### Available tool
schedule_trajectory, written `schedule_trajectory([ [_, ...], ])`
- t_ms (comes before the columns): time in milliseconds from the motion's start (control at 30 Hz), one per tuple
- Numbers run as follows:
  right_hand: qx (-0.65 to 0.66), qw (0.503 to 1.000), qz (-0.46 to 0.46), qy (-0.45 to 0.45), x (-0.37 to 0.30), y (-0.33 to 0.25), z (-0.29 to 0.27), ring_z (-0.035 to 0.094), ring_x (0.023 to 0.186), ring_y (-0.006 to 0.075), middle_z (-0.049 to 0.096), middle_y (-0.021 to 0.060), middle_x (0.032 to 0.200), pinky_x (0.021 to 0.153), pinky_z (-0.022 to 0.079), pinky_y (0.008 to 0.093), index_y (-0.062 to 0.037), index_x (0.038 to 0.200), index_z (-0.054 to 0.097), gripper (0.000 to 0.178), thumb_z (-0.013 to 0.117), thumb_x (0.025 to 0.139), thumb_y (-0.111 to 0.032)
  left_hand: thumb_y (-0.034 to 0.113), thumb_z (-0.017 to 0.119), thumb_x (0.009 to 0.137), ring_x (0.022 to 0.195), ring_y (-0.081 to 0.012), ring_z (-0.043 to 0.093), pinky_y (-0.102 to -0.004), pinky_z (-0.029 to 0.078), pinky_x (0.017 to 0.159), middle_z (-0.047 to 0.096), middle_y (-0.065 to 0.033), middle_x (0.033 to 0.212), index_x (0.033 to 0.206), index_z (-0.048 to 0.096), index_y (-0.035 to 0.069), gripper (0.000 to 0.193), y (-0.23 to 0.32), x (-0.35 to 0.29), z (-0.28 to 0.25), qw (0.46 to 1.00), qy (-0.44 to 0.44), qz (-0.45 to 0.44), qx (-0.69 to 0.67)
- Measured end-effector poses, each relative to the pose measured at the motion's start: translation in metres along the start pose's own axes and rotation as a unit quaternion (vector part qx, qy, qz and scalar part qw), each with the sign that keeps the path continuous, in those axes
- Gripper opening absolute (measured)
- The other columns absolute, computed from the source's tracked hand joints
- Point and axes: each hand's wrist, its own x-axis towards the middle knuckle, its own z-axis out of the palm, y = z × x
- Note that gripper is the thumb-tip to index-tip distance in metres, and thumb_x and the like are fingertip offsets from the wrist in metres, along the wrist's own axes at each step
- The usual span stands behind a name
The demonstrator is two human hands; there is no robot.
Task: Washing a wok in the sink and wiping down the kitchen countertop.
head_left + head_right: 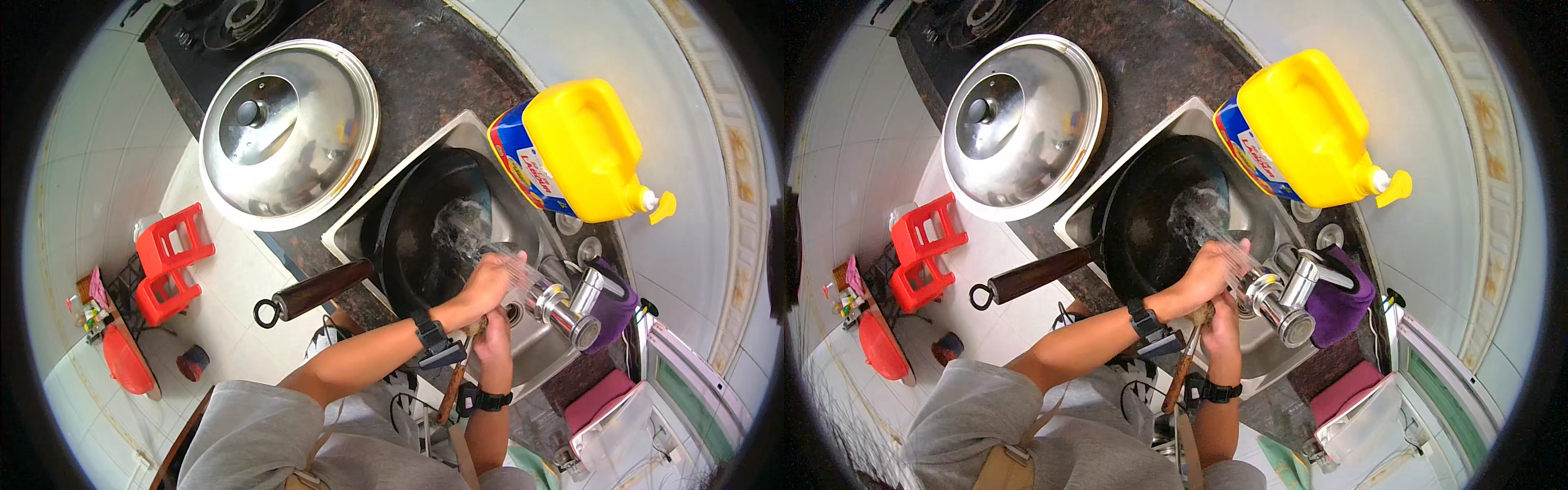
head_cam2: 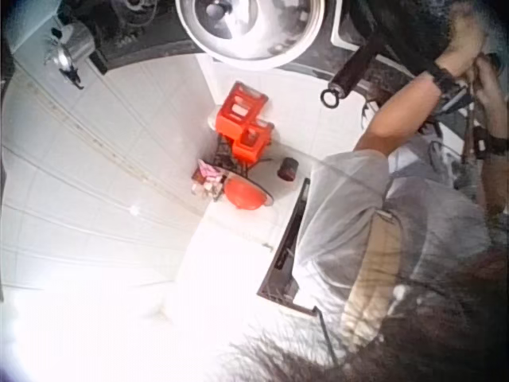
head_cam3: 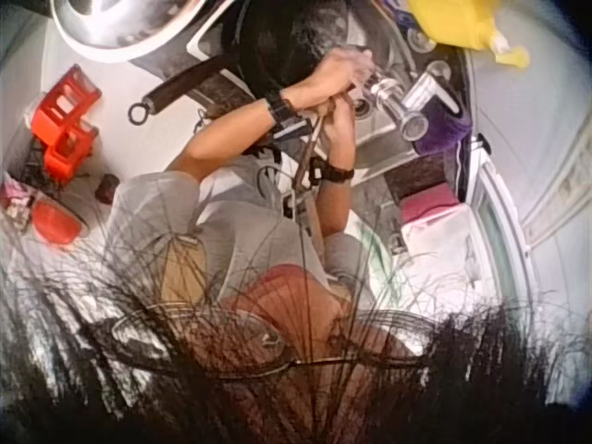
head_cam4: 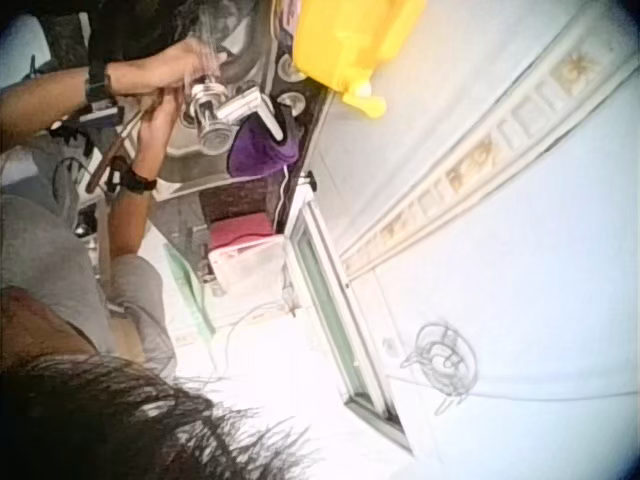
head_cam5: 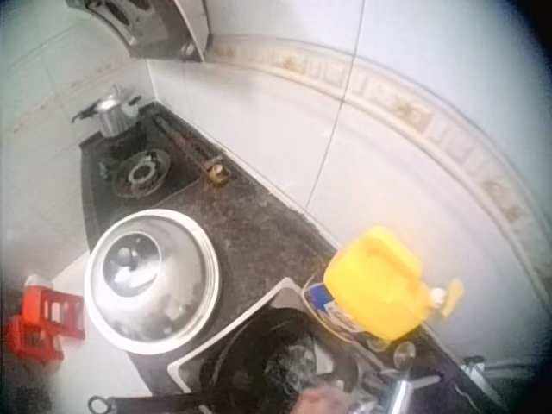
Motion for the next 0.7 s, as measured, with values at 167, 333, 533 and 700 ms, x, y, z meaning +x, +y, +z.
schedule_trajectory([
  [167,0.012,0.996,-0.089,-0.014,0.015,-0.004,0.01,0.068,0.099,0.0229,0.066,0.0111,0.114,0.087,0.056,0.0355,-0.0012,0.126,0.054,0.031,0.053,0.102,-0.02,0.021,0.061,0.094,0.056,-0.0314,0.058,-0.0375,0.05,0.062,0.066,-0.0138,0.073,0.091,0.065,-0.005,0.027,0.019,-0.028,-0.019,0.893,-0.059,0.09,0.436],
  [333,0.01,0.995,0.043,-0.091,0.026,-0.028,0.038,0.066,0.089,0.0178,0.067,0.0074,0.102,0.074,0.055,0.0317,-0.0028,0.121,0.061,0.032,0.052,0.103,-0.028,0.028,0.063,0.092,0.063,-0.0395,0.061,-0.0423,0.051,0.065,0.065,-0.018,0.078,0.091,0.063,-0.003,0.032,0.034,-0.074,-0.041,0.785,0.069,0.321,0.525],
  [533,0.06,0.997,0.024,-0.039,0.056,-0.029,0.07,0.058,0.076,0.0161,0.062,0.0059,0.092,0.063,0.048,0.0303,-0.0043,0.116,0.062,0.03,0.065,0.097,-0.027,0.041,0.064,0.096,0.066,-0.0284,0.067,-0.0372,0.054,0.062,0.065,-0.0183,0.073,0.1,0.056,-0.008,0.05,0.046,-0.119,-0.052,0.866,-0.042,-0.112,0.485],
  [700,0.136,0.983,0.033,-0.123,0.08,-0.016,0.08,0.061,0.078,0.0162,0.065,0.0054,0.093,0.065,0.053,0.0336,-0.0079,0.115,0.064,0.025,0.064,0.098,-0.027,0.037,0.059,0.1,0.063,-0.0177,0.065,-0.0301,0.054,0.058,0.063,-0.0078,0.071,0.103,0.055,-0.004,0.041,0.012,-0.097,-0.076,0.955,-0.002,-0.206,0.213],
])
